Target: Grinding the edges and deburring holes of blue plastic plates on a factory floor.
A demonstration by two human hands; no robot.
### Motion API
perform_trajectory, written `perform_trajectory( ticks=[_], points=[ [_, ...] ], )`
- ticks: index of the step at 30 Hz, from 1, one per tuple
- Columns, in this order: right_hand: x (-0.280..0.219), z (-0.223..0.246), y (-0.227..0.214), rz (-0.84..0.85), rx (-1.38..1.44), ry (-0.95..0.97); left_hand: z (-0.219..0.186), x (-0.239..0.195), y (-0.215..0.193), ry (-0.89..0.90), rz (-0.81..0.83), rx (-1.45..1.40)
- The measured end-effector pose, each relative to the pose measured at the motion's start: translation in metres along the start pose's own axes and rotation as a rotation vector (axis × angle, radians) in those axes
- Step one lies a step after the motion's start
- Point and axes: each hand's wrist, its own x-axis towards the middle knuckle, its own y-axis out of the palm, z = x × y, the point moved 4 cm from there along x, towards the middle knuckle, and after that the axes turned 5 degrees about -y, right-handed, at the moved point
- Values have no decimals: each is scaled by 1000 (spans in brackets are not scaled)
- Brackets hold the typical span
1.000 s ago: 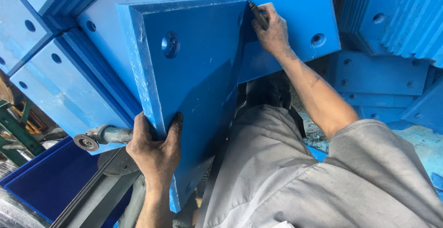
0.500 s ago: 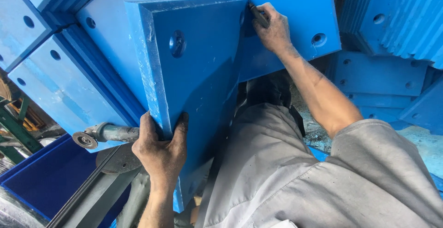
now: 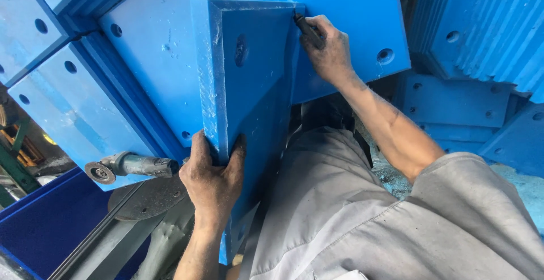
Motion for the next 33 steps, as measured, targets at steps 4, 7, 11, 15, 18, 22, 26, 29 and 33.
perform_trajectory(
  ticks=[4,7,11,15,18,22,26,29,33],
  points=[
    [-5,51,-17,-27,27,-73,-1,1,0,14,4,11],
    [-10,98,-30,-12,51,-89,-1,0,-1,31,-9,-4],
    [-16,158,-46,29,56,-158,-4,0,-3,42,-33,-54],
    [-29,255,-76,-11,38,-536,1,1,3,82,-59,-60],
    [-35,295,-89,77,155,-678,3,-12,8,141,-77,-4],
    [-5,242,-119,-67,322,-535,-2,-1,6,126,-71,6],
    [-20,163,-99,-114,388,-248,13,-7,13,95,-38,48],
    [-25,127,-69,-36,311,-188,-2,-5,6,129,-63,54],
    [-27,145,-67,-56,225,-189,-7,-7,9,144,-61,33]
  ],
)
